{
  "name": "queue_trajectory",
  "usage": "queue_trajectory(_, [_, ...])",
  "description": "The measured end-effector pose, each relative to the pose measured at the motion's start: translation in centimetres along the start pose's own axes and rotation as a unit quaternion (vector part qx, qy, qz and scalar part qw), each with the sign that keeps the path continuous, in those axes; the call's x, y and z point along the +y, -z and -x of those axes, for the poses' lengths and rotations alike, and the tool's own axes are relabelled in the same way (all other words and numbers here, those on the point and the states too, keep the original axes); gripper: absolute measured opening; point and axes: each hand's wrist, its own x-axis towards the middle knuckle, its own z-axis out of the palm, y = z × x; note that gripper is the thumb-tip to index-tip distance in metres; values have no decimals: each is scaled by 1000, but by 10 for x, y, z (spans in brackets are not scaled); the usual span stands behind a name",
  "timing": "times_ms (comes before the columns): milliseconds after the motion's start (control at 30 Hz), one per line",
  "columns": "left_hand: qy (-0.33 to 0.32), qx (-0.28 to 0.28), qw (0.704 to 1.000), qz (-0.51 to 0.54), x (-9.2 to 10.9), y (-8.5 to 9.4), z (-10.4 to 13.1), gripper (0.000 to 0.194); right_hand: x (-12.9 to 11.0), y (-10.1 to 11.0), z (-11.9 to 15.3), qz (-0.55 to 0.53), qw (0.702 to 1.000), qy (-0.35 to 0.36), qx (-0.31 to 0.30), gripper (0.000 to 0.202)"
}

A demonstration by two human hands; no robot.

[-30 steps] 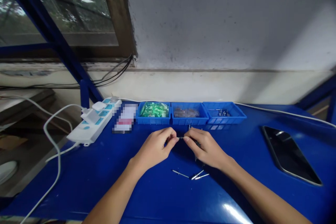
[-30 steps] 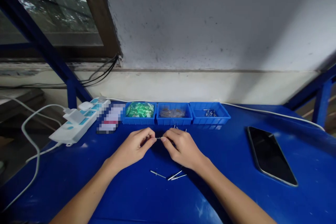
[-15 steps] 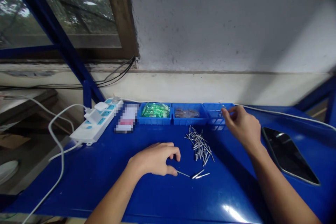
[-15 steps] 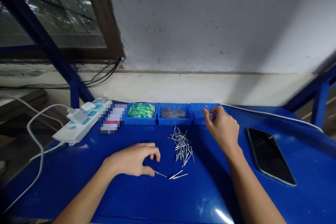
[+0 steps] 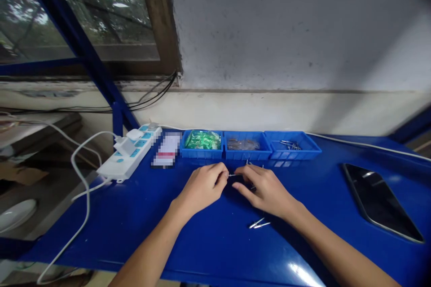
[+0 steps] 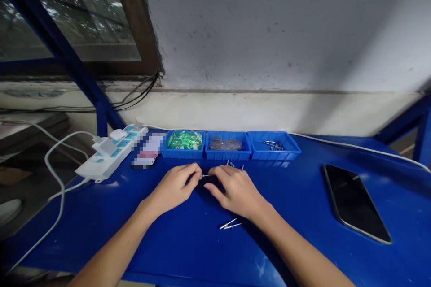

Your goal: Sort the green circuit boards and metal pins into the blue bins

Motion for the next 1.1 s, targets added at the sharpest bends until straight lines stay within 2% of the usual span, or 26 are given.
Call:
queue_trajectory(100, [-5, 19, 1000, 17, 1, -1, -1, 22, -3, -3, 0, 23, 999, 32, 11, 19])
queue_trajectory(233, [1, 20, 999, 31, 2, -5, -1, 27, -3, -3, 0, 58, 997, 35, 28, 22])
queue_trajectory(367, [21, 4, 997, 73, 4, -5, -1, 28, 8, 11, -1, 64, 994, 37, 76, 24])
queue_trajectory(433, [14, 1, 997, 82, 8, -6, 1, 30, 25, 26, 2, 93, 984, -11, 154, 26])
queue_trajectory(500, [-25, -8, 998, 60, 17, -10, 4, 37, 50, 43, 6, 148, 955, -108, 232, 30])
queue_trajectory(533, [-53, -22, 997, 41, 23, -14, 6, 45, 63, 50, 10, 179, 940, -158, 242, 33])
queue_trajectory(633, [-135, -97, 986, -13, 40, -34, 11, 75, 96, 65, 19, 219, 919, -243, 222, 46])
queue_trajectory(700, [-171, -133, 975, -43, 47, -51, 8, 85, 104, 66, 22, 205, 922, -250, 212, 48])
queue_trajectory(767, [-176, -143, 971, -72, 49, -66, -2, 88, 99, 62, 21, 171, 937, -224, 206, 45])
queue_trajectory(833, [-154, -131, 974, -98, 47, -77, -18, 83, 87, 56, 17, 131, 957, -180, 186, 42])
queue_trajectory(933, [-118, -116, 979, -116, 42, -88, -42, 68, 68, 46, 12, 76, 981, -131, 121, 38])
queue_trajectory(1033, [-106, -109, 981, -120, 39, -93, -55, 57, 60, 42, 10, 44, 990, -114, 68, 37])
queue_trajectory(1100, [-107, -92, 983, -120, 38, -94, -56, 53, 60, 43, 10, 35, 990, -118, 62, 37])
